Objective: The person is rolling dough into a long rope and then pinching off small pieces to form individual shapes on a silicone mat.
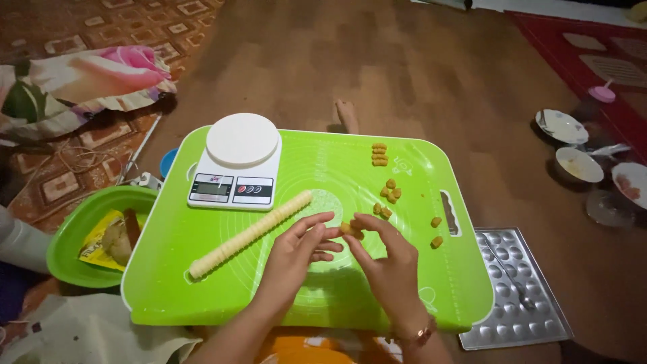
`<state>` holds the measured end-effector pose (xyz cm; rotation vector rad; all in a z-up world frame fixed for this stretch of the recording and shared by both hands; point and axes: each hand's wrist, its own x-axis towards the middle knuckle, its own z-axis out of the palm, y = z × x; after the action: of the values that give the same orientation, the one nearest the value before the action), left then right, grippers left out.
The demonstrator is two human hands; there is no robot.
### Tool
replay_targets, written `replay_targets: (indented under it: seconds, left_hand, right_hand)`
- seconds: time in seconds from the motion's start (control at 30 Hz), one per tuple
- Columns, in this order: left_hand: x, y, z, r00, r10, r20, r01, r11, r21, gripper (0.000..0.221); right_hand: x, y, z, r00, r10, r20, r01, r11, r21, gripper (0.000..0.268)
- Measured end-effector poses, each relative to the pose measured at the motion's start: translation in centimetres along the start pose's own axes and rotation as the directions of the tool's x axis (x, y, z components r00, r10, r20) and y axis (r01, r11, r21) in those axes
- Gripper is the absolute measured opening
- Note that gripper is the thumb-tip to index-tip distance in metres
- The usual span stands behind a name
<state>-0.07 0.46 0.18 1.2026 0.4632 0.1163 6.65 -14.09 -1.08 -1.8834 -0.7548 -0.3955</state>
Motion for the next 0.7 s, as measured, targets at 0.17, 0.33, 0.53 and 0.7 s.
replay_targets:
  seconds: [0.17, 0.33, 0.53, 0.7]
  left_hand:
    - [1.0, -0.6, -1.2, 0.987, -0.127, -0.095, 0.141, 0.976, 0.163, 0.037]
    - [2.2, -2.4, -2.4, 0.972, -0.184, -0.147, 0.204, 0.97, 0.135, 0.035]
    - [4.0, -5.4, -3.7, 0.985, -0.14, -0.101, 0.155, 0.974, 0.164, 0.035]
    - [4.4, -5.9, -4.5, 0.992, -0.125, -0.026, 0.127, 0.955, 0.27, 0.036]
  right_hand:
    - [5.9, 9.3, -2.0, 0.986, 0.083, 0.142, -0.057, 0.982, -0.18, 0.029]
    - [12.6, 16.3, -3.6, 0.937, 0.176, 0.303, -0.112, 0.969, -0.219, 0.035]
    - [15.7, 18.3, -0.4, 0.901, 0.17, 0.4, -0.055, 0.958, -0.283, 0.029]
    - [16.2, 18.6, 0.9, 0.865, 0.252, 0.435, -0.083, 0.925, -0.37, 0.03]
